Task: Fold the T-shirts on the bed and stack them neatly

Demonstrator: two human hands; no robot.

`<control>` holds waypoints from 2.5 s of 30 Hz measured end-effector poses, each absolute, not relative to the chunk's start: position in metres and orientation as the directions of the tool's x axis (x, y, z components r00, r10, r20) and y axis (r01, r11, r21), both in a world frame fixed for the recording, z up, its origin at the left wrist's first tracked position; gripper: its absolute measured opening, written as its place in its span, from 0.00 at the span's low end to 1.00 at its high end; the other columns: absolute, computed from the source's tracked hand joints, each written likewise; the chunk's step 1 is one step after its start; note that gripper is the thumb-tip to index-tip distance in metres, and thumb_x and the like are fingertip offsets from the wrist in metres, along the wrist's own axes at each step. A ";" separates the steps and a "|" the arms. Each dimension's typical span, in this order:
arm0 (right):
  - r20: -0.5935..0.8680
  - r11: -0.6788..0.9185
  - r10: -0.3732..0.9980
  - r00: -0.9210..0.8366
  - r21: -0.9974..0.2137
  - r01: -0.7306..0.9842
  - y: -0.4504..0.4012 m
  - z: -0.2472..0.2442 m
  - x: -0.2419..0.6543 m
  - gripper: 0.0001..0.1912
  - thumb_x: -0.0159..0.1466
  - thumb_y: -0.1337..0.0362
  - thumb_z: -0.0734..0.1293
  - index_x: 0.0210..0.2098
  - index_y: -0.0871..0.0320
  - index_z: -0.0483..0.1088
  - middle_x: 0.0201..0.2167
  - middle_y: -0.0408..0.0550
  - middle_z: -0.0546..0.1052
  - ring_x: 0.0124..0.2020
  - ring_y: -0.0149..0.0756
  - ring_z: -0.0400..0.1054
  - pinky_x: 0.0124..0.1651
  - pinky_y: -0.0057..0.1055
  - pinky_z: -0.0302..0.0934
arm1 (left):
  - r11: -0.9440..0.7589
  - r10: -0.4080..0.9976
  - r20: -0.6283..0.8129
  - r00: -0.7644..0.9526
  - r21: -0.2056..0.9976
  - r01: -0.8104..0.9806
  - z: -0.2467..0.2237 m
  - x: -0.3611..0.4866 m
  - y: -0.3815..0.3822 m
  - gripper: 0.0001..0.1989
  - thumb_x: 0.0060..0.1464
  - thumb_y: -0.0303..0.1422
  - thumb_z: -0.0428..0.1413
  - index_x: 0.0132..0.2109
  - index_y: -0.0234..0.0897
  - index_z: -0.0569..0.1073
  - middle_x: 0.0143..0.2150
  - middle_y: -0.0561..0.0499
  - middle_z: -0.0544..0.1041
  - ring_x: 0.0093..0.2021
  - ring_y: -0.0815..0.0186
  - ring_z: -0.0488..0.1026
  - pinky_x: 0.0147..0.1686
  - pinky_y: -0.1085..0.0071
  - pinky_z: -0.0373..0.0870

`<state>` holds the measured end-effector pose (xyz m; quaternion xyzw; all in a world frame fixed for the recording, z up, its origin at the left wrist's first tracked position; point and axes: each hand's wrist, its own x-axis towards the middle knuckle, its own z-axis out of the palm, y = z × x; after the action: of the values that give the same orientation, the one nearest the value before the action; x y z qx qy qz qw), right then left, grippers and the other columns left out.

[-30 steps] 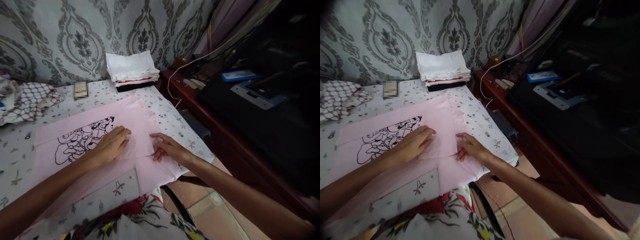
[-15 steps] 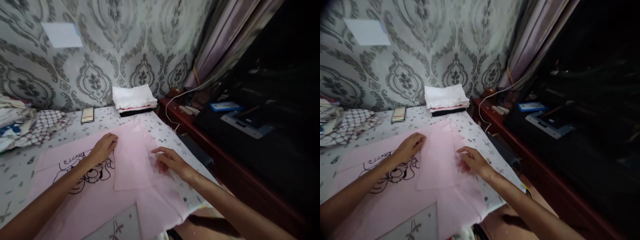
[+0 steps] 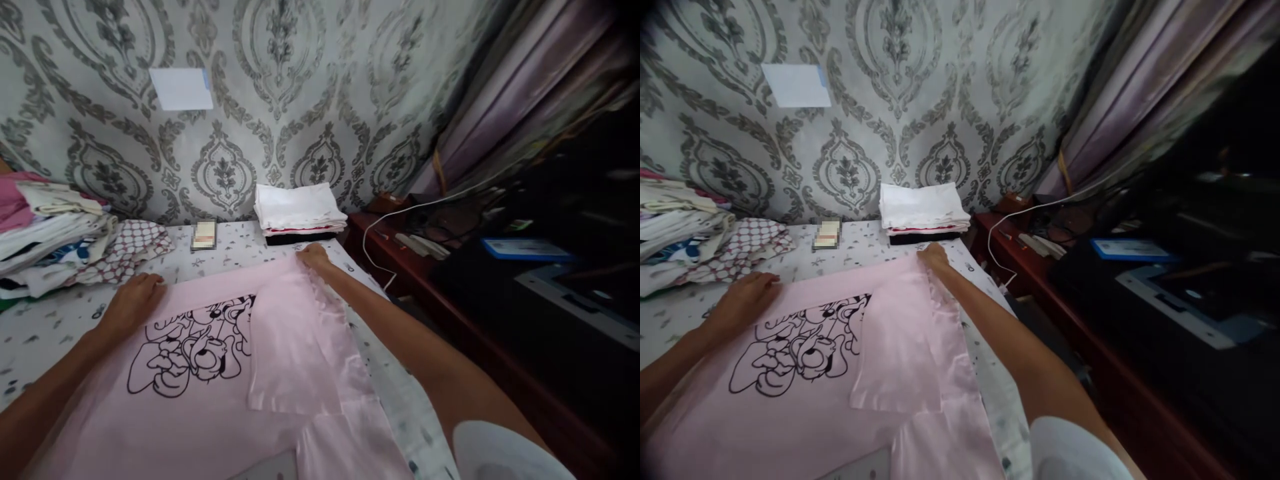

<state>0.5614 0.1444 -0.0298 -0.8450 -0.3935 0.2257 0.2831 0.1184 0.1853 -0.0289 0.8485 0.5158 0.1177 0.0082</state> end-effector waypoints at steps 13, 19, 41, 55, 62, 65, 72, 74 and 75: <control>-0.047 -0.539 0.794 0.606 -0.515 0.666 0.147 -0.041 0.558 0.09 0.64 0.63 0.64 0.37 0.57 0.77 0.41 0.51 0.81 0.42 0.41 0.72 0.37 0.30 0.60 | -0.507 0.858 0.130 0.497 0.055 0.860 -0.030 0.090 0.202 0.14 0.62 0.41 0.43 0.32 0.40 0.63 0.36 0.44 0.71 0.42 0.54 0.70 0.46 0.58 0.67; 0.004 -0.518 0.801 0.598 -0.495 0.697 0.143 -0.038 0.555 0.09 0.63 0.66 0.64 0.39 0.57 0.76 0.42 0.53 0.79 0.45 0.45 0.72 0.40 0.34 0.62 | -0.449 0.886 0.122 0.448 -0.019 0.893 -0.019 0.105 0.184 0.16 0.63 0.40 0.43 0.42 0.35 0.70 0.44 0.37 0.75 0.49 0.49 0.71 0.50 0.52 0.69; 0.001 0.650 0.760 -0.650 -0.020 0.760 0.130 -0.014 0.361 0.08 0.68 0.72 0.62 0.39 0.60 0.73 0.41 0.53 0.78 0.41 0.40 0.69 0.34 0.32 0.55 | -0.845 0.499 0.005 0.866 0.225 0.485 -0.039 0.187 0.074 0.26 0.71 0.42 0.39 0.68 0.33 0.60 0.70 0.38 0.64 0.71 0.56 0.57 0.70 0.56 0.54; 0.261 0.610 0.790 -0.555 -0.430 0.665 0.128 -0.034 0.379 0.09 0.69 0.71 0.61 0.38 0.59 0.73 0.38 0.51 0.76 0.41 0.38 0.68 0.43 0.34 0.62 | -0.511 0.802 -0.196 0.565 0.268 0.817 -0.031 0.162 0.132 0.31 0.67 0.53 0.36 0.62 0.35 0.65 0.61 0.37 0.74 0.59 0.49 0.72 0.55 0.55 0.69; 0.360 0.481 0.873 -0.329 -0.529 0.699 0.118 -0.056 0.452 0.14 0.70 0.64 0.58 0.47 0.57 0.73 0.45 0.54 0.76 0.47 0.43 0.70 0.51 0.42 0.66 | -0.420 0.882 -0.132 0.452 0.213 0.882 -0.034 0.117 0.133 0.35 0.63 0.58 0.38 0.58 0.35 0.68 0.60 0.36 0.74 0.60 0.46 0.71 0.57 0.53 0.67; 0.375 0.334 0.916 -0.144 -0.512 0.791 0.109 -0.060 0.499 0.14 0.69 0.64 0.57 0.47 0.56 0.72 0.46 0.52 0.77 0.47 0.43 0.70 0.52 0.42 0.65 | -0.391 0.905 -0.103 0.412 0.177 0.903 -0.039 0.103 0.133 0.32 0.62 0.58 0.39 0.51 0.36 0.72 0.54 0.36 0.77 0.57 0.44 0.72 0.57 0.50 0.66; 0.250 -0.069 0.954 0.169 -0.366 0.928 0.107 -0.063 0.570 0.15 0.67 0.67 0.58 0.46 0.59 0.74 0.46 0.55 0.77 0.49 0.44 0.70 0.53 0.38 0.61 | -0.307 0.950 0.057 0.308 0.364 0.879 -0.034 0.088 0.131 0.29 0.59 0.54 0.42 0.49 0.36 0.74 0.53 0.38 0.79 0.61 0.46 0.69 0.62 0.52 0.61; 0.238 -0.124 0.947 0.217 -0.352 0.928 0.112 -0.063 0.576 0.15 0.67 0.65 0.59 0.48 0.59 0.74 0.45 0.55 0.77 0.48 0.43 0.70 0.51 0.35 0.62 | -0.103 0.994 0.037 0.098 0.516 0.850 -0.027 0.087 0.136 0.29 0.59 0.54 0.42 0.43 0.36 0.75 0.47 0.40 0.81 0.54 0.47 0.73 0.57 0.54 0.66; 0.235 -0.148 0.942 0.239 -0.347 0.926 0.115 -0.064 0.577 0.16 0.67 0.65 0.59 0.49 0.60 0.74 0.44 0.55 0.77 0.47 0.43 0.70 0.50 0.35 0.61 | 0.006 1.000 0.016 -0.019 0.592 0.806 -0.023 0.087 0.140 0.29 0.59 0.55 0.42 0.39 0.36 0.75 0.43 0.41 0.81 0.50 0.48 0.75 0.53 0.55 0.69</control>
<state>0.5769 0.1152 -0.0637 -0.7574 -0.6167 0.0186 0.2137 0.0870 0.1399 -0.0232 0.6674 0.6764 0.2276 0.2128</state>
